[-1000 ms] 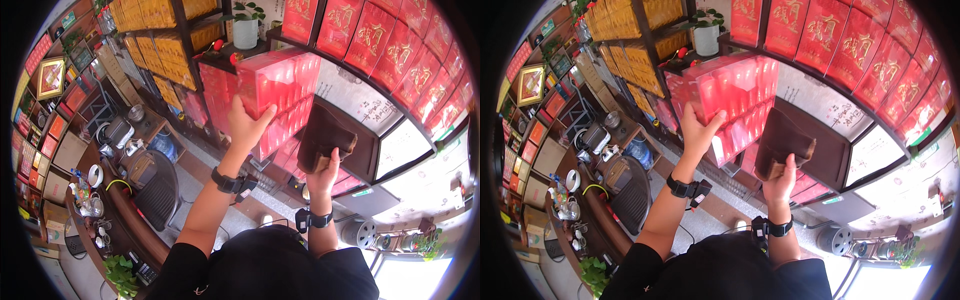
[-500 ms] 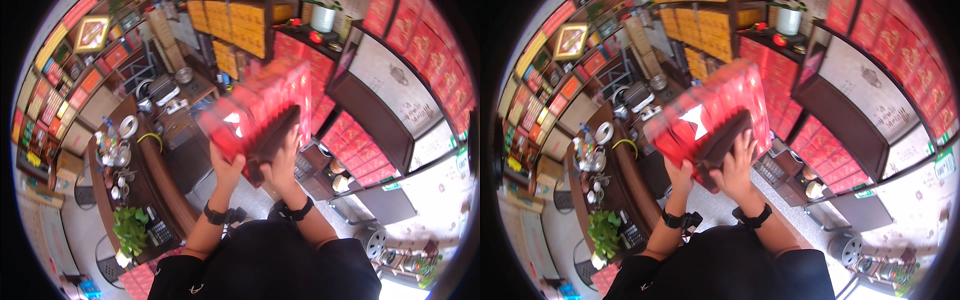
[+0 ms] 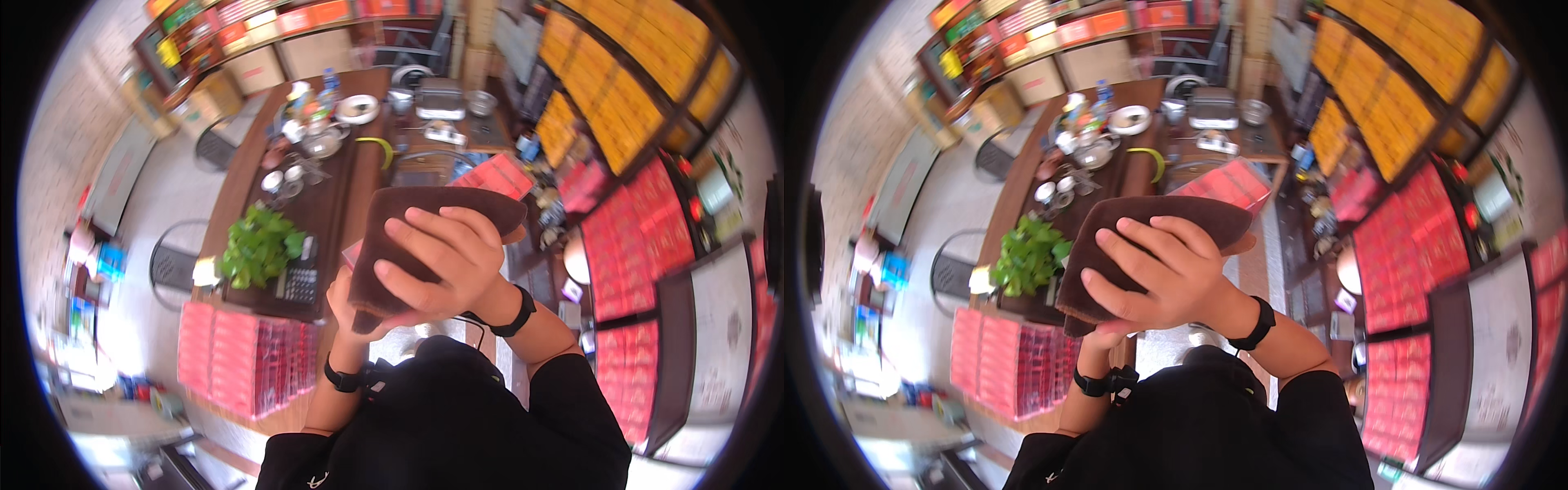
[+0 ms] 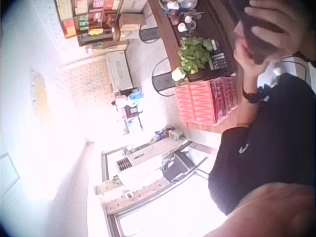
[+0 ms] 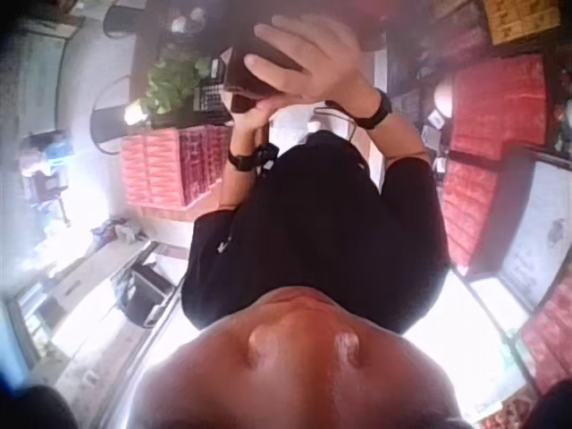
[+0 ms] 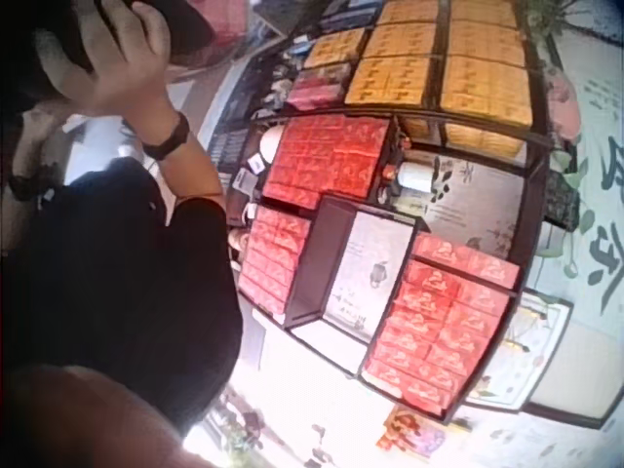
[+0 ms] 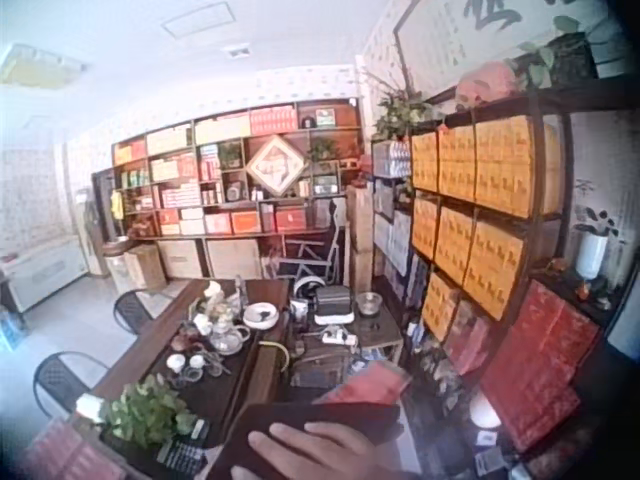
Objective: The person wipes red boxes with a dark cloth and places them back onto a shelf.
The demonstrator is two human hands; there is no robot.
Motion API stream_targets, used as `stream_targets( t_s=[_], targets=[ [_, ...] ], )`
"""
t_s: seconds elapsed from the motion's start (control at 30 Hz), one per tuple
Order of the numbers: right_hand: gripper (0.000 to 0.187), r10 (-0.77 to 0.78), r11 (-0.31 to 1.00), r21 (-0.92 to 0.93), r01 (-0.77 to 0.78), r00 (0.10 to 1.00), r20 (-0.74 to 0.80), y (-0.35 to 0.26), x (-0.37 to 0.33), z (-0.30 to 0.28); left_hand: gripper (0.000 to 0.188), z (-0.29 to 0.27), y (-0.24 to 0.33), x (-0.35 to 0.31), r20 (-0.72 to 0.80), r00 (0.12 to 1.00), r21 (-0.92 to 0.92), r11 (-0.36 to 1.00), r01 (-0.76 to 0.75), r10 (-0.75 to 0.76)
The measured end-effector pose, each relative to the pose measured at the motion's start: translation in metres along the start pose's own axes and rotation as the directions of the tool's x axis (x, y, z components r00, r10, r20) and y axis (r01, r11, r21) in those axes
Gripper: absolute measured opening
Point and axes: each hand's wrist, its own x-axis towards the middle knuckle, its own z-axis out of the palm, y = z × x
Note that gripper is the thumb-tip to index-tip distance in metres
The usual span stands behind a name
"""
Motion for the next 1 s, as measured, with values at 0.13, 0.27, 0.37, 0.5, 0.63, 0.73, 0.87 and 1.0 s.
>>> stream_targets(
  t_s=[0.13,0.27,0.37,0.5,0.63,0.73,0.87,1.0],
  targets=[
    [0.053,-0.015,0.984,0.180,0.014,1.000,0.005,0.013,0.012,0.040,0.086,-0.033,0.014,-0.036,-0.321,0.942,-0.048,0.995,0.087,-0.098],
    [0.050,0.066,0.918,0.395,-0.028,0.994,-0.083,0.034,0.018,0.090,0.087,-0.053,0.030,-0.068,-0.474,0.878,0.101,0.986,0.129,-0.067],
    [0.043,0.304,0.775,0.590,-0.226,0.952,-0.036,0.018,0.023,0.114,0.089,-0.050,0.046,-0.081,-0.584,0.811,0.179,0.969,0.169,-0.034],
    [0.049,0.402,0.702,0.630,-0.332,0.915,0.035,-0.045,0.018,0.131,0.093,-0.033,0.055,-0.112,-0.801,0.598,0.155,0.965,0.211,-0.003],
    [0.050,0.090,0.565,0.796,-0.216,0.975,0.201,-0.115,-0.027,0.126,0.103,-0.025,0.054,-0.139,-0.932,0.358,0.116,0.980,0.164,0.051],
    [0.050,-0.160,0.428,0.899,-0.094,0.971,0.178,-0.123,-0.083,0.111,0.108,-0.005,0.059,-0.146,-0.958,0.277,0.110,0.984,0.142,0.067],
    [0.056,-0.200,0.417,0.904,-0.100,0.959,0.198,-0.129,-0.164,0.096,0.100,0.035,0.053,-0.192,-0.973,0.087,0.224,0.966,0.131,0.214],
    [0.061,0.057,0.280,0.854,-0.438,0.896,0.441,-0.146,-0.147,0.107,0.093,0.041,0.055,-0.193,-0.953,-0.028,0.294,0.945,0.146,0.301]
  ],
)
